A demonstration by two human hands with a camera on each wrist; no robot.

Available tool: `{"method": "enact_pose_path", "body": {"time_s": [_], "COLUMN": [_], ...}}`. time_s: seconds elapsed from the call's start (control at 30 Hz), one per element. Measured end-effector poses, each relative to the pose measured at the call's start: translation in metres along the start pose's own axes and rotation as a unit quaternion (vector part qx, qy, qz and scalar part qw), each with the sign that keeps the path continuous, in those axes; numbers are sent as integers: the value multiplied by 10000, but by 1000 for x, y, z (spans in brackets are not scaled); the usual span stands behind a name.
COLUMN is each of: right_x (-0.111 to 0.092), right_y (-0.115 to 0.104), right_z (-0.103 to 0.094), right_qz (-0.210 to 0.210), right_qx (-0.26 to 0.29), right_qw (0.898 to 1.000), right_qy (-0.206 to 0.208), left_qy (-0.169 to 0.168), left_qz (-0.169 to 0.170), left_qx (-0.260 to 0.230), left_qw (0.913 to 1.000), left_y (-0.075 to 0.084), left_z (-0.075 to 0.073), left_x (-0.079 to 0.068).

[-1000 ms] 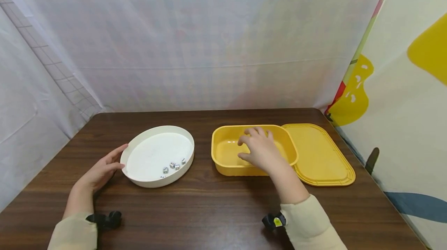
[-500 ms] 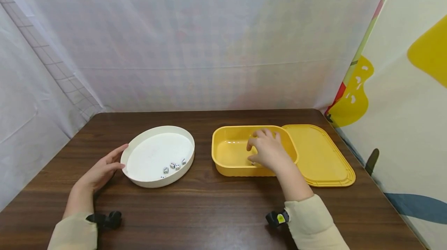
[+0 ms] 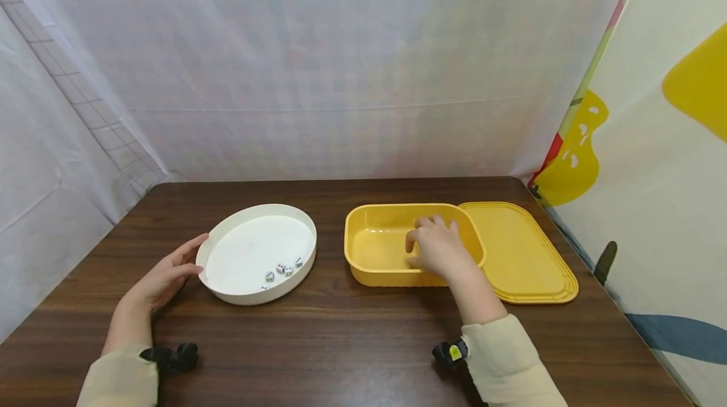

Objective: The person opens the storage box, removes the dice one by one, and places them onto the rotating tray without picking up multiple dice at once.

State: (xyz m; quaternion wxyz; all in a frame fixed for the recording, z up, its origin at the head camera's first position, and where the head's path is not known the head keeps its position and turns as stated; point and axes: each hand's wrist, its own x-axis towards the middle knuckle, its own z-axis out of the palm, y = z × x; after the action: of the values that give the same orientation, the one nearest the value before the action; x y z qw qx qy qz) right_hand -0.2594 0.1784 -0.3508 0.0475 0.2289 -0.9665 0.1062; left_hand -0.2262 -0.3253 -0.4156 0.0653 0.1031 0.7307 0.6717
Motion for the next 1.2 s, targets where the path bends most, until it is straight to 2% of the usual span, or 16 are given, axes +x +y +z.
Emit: {"method": "enact_pose_path", "body": {"time_s": [0.2,0.63,0.97,1.2], "right_x": [0,4,6,7], "right_y": [2,-1,-2,0], "right_z": [2,3,4,7], "right_qz": [25,359,434,485], "right_qx": [49,25,-23,-78], "right_qw": [10000,9985,9973,9958], "right_qy": [-53,-409,-585,-772], "left_qy": [-19,-47,5,-1], "left_qz": [45,89,16,84], "left_qx": [47,17,66,96], "left_qw": [10000,9999,10000,9999], "left_y": [0,-1,-1,-3], "left_z": [0,-1,0,-1], "left_x": [0,-1,-1,0]}}
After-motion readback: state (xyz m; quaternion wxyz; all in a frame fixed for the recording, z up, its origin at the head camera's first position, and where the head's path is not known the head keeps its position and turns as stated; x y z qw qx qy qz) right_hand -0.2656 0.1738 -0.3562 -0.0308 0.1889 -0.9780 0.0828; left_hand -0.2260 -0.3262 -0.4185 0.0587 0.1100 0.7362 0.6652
